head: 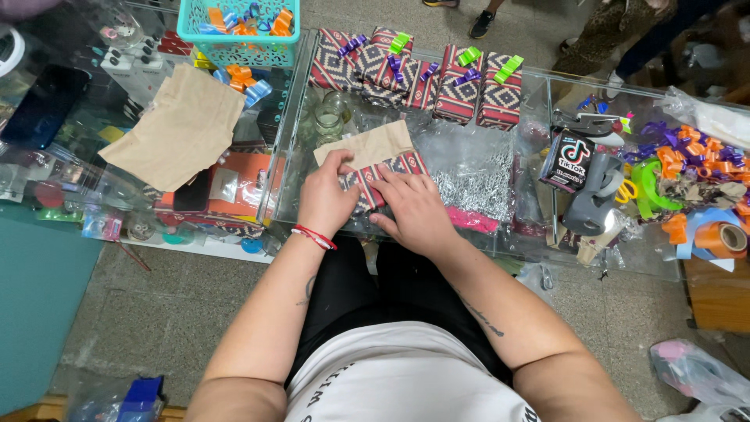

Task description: The person wraps small rectangular boxes in patterned paper on a glass counter. They fold the paper around each box, secure it with tape, and add a ribbon bow. The wrapped items are placed in a row on the counter.

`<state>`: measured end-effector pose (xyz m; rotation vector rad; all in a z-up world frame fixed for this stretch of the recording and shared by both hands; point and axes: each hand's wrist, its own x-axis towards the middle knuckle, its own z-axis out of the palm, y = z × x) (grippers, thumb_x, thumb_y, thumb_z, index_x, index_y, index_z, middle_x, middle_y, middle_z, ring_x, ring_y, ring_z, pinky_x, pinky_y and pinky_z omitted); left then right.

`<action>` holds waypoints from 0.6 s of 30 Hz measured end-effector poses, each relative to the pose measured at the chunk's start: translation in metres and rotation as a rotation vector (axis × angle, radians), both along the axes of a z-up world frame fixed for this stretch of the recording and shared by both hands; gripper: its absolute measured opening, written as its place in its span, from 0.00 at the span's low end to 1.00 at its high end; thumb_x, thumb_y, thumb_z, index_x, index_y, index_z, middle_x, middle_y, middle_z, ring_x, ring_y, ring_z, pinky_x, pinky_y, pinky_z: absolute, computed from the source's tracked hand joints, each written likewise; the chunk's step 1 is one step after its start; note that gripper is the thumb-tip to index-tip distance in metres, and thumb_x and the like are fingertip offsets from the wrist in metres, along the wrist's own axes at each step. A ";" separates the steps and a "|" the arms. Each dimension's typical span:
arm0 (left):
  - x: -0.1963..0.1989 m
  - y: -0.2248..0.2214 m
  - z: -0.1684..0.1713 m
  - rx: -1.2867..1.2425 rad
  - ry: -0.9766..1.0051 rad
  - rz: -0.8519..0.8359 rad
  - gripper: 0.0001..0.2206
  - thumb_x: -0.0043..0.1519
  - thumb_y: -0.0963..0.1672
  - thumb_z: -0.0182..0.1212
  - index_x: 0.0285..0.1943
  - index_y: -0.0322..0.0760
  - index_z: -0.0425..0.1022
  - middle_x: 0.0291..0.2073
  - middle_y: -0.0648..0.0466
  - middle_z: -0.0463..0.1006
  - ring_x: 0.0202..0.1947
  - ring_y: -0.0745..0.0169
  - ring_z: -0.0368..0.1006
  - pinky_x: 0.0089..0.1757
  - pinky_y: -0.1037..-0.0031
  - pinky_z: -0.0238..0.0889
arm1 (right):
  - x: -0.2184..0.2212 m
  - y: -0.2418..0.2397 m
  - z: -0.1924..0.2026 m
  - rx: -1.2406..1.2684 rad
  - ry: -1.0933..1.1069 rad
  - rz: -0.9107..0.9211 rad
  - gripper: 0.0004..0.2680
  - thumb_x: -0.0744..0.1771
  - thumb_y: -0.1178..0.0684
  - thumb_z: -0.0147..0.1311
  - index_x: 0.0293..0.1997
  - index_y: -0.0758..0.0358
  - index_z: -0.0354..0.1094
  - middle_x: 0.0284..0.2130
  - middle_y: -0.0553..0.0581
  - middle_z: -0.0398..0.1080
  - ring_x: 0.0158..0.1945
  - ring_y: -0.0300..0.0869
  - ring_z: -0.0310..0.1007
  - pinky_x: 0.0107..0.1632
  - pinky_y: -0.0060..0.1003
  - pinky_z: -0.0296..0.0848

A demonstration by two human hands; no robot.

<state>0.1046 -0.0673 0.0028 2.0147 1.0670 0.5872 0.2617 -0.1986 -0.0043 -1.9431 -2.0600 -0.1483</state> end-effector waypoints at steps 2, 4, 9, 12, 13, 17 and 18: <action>-0.002 -0.001 -0.004 0.139 0.044 -0.030 0.22 0.54 0.43 0.70 0.59 0.52 0.75 0.50 0.55 0.80 0.55 0.44 0.74 0.55 0.53 0.63 | 0.000 0.004 0.000 -0.016 -0.018 -0.014 0.22 0.68 0.34 0.52 0.67 0.51 0.62 0.67 0.56 0.63 0.62 0.48 0.65 0.65 0.51 0.56; -0.001 0.000 -0.008 0.284 0.084 -0.061 0.20 0.54 0.43 0.70 0.56 0.54 0.78 0.56 0.58 0.76 0.58 0.47 0.70 0.59 0.54 0.57 | 0.003 0.009 0.000 -0.028 -0.039 -0.031 0.21 0.68 0.32 0.51 0.66 0.49 0.62 0.67 0.54 0.63 0.61 0.46 0.65 0.64 0.51 0.55; 0.001 0.003 -0.017 0.446 0.227 -0.143 0.12 0.58 0.45 0.64 0.50 0.58 0.82 0.42 0.63 0.77 0.54 0.58 0.68 0.60 0.55 0.48 | 0.016 0.020 0.000 -0.017 -0.037 0.033 0.21 0.66 0.32 0.54 0.61 0.50 0.62 0.59 0.53 0.66 0.63 0.46 0.63 0.67 0.52 0.53; 0.000 0.009 -0.028 0.433 0.265 -0.132 0.10 0.59 0.48 0.65 0.48 0.60 0.82 0.39 0.63 0.78 0.52 0.57 0.70 0.59 0.53 0.49 | 0.024 0.020 0.002 -0.023 -0.001 0.034 0.24 0.66 0.31 0.55 0.63 0.53 0.62 0.55 0.56 0.67 0.63 0.48 0.63 0.69 0.55 0.51; 0.000 0.010 -0.028 0.436 0.264 -0.131 0.10 0.59 0.48 0.65 0.48 0.60 0.82 0.39 0.63 0.78 0.52 0.57 0.70 0.59 0.53 0.49 | 0.027 0.020 -0.001 -0.020 -0.003 0.034 0.24 0.66 0.31 0.55 0.63 0.53 0.62 0.55 0.56 0.67 0.63 0.48 0.63 0.69 0.55 0.51; -0.002 0.012 -0.026 0.367 0.308 -0.132 0.09 0.61 0.49 0.64 0.49 0.62 0.81 0.41 0.64 0.79 0.52 0.57 0.70 0.58 0.55 0.50 | 0.033 0.017 -0.005 -0.060 0.016 -0.005 0.28 0.65 0.24 0.52 0.63 0.55 0.62 0.52 0.56 0.68 0.62 0.47 0.63 0.68 0.55 0.51; -0.001 0.012 -0.024 0.339 0.318 -0.133 0.09 0.61 0.49 0.63 0.50 0.62 0.81 0.42 0.65 0.79 0.52 0.57 0.70 0.58 0.55 0.50 | 0.034 0.017 -0.004 -0.066 0.024 -0.002 0.28 0.64 0.24 0.52 0.62 0.54 0.63 0.51 0.55 0.68 0.60 0.47 0.64 0.67 0.53 0.53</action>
